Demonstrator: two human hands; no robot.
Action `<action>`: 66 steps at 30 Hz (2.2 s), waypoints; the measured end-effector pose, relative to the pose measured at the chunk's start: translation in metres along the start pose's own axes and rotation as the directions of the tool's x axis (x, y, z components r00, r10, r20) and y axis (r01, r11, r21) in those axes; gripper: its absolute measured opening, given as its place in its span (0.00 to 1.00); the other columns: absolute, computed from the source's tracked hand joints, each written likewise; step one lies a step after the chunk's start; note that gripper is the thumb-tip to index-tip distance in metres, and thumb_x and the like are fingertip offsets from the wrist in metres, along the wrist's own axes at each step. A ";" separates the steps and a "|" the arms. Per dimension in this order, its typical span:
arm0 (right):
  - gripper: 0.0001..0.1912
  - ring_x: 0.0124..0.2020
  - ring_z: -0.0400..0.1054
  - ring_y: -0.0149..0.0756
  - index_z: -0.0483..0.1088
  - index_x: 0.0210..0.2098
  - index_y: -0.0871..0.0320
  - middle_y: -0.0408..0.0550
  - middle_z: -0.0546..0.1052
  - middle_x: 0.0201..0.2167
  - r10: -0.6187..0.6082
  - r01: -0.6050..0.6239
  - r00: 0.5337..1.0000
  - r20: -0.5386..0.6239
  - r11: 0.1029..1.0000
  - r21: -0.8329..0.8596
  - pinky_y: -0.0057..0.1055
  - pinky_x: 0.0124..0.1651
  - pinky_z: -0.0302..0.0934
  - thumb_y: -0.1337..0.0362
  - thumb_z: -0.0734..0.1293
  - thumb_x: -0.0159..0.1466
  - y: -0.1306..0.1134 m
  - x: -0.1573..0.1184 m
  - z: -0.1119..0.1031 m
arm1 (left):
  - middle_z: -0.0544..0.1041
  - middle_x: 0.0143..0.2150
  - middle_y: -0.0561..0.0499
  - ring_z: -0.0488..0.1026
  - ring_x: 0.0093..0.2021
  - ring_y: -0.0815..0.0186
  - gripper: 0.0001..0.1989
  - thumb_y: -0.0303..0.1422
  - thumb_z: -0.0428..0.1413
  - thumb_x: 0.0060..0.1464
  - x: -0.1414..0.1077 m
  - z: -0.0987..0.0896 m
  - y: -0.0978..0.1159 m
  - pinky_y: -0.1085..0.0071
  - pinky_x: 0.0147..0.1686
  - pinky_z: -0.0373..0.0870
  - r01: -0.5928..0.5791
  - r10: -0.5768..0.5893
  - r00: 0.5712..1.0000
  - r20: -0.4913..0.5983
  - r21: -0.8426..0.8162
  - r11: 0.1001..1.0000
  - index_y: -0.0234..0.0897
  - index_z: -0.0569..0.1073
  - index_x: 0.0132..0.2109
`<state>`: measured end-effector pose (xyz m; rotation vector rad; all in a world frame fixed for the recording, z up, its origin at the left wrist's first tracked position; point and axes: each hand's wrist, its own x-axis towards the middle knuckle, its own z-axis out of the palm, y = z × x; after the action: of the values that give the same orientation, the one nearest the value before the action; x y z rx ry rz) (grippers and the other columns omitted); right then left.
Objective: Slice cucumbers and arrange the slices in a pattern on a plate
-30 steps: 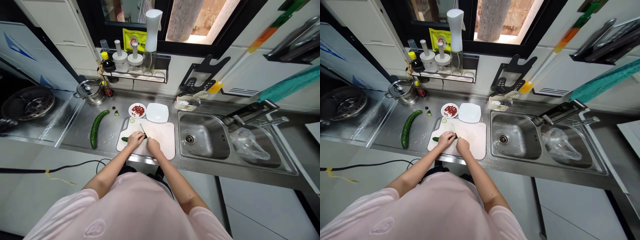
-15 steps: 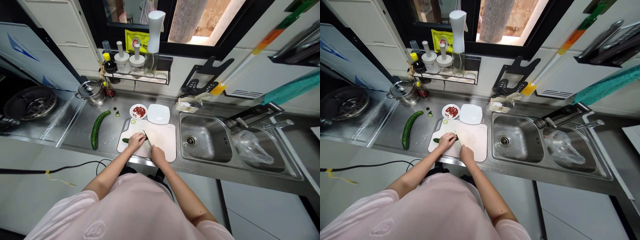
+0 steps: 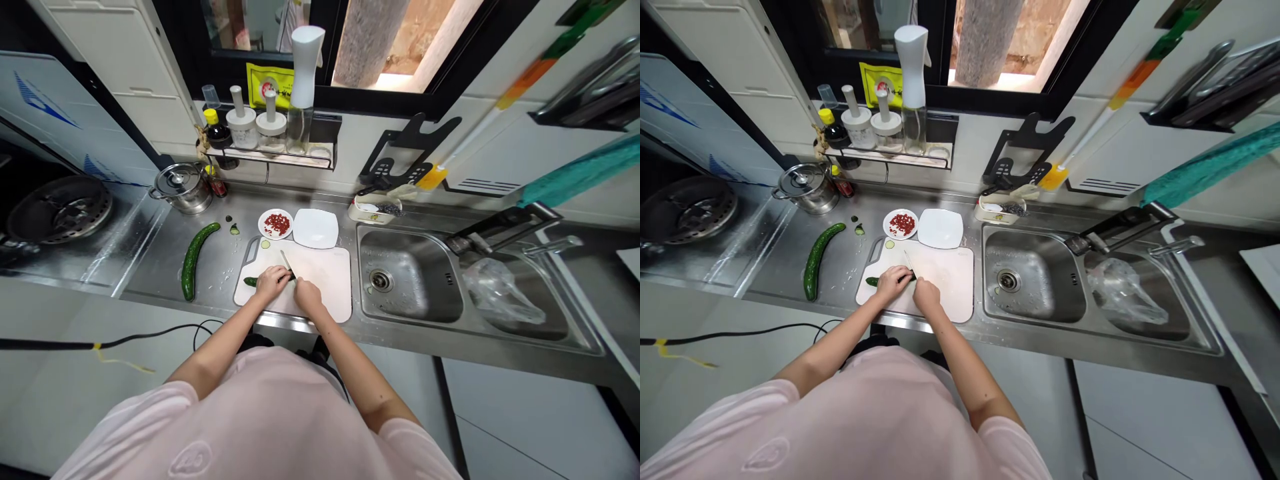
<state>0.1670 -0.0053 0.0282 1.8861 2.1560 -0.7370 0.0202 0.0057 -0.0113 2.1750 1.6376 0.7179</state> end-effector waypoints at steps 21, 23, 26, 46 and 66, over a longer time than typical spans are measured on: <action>0.12 0.42 0.71 0.41 0.64 0.45 0.62 0.58 0.75 0.39 0.005 -0.004 1.000 0.029 0.999 -0.032 0.32 0.40 0.60 0.71 0.53 0.65 0.016 -0.031 0.010 | 0.75 0.41 0.52 0.70 0.43 0.67 0.09 0.35 0.51 0.58 -0.001 -0.002 0.001 0.70 0.43 0.66 -0.016 0.015 1.000 -0.009 -0.022 1.000 0.44 0.76 0.40; 0.12 0.42 0.71 0.42 0.64 0.45 0.62 0.58 0.75 0.39 0.011 -0.010 0.999 0.048 1.000 -0.027 0.32 0.40 0.60 0.70 0.54 0.65 0.019 -0.035 0.011 | 0.75 0.41 0.51 0.70 0.43 0.67 0.09 0.35 0.51 0.58 -0.001 -0.002 0.001 0.70 0.44 0.66 -0.016 0.016 1.000 -0.006 -0.029 0.999 0.43 0.76 0.40; 0.12 0.42 0.71 0.41 0.64 0.45 0.62 0.58 0.75 0.39 0.023 -0.022 0.998 0.061 1.000 -0.020 0.31 0.40 0.59 0.70 0.54 0.65 0.021 -0.040 0.010 | 0.75 0.41 0.51 0.70 0.43 0.66 0.09 0.35 0.51 0.58 -0.001 -0.002 0.001 0.69 0.44 0.66 -0.005 0.005 1.000 0.001 -0.038 0.999 0.43 0.76 0.40; 0.24 0.45 0.68 0.39 0.55 0.60 0.52 0.50 0.71 0.48 0.089 -0.081 0.982 -0.164 0.995 0.055 0.30 0.42 0.56 0.58 0.56 0.65 0.048 -0.065 -0.010 | 0.76 0.42 0.50 0.70 0.44 0.65 0.10 0.37 0.51 0.58 -0.002 -0.007 0.003 0.69 0.45 0.65 0.060 -0.060 0.998 -0.009 -0.047 0.997 0.42 0.74 0.43; 0.26 0.40 0.65 0.38 0.55 0.61 0.56 0.51 0.72 0.41 -0.163 0.104 0.940 -0.299 0.974 -0.202 0.30 0.41 0.53 0.65 0.59 0.63 0.042 -0.071 -0.014 | 0.67 0.56 0.48 0.56 0.59 0.55 0.13 0.40 0.53 0.55 0.033 -0.044 0.044 0.49 0.61 0.45 -0.160 0.157 0.987 0.041 0.068 0.985 0.47 0.75 0.47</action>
<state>0.2225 -0.0582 0.0616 1.8791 2.4643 -0.2552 0.0372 0.0226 0.0548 2.3756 1.5072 0.6696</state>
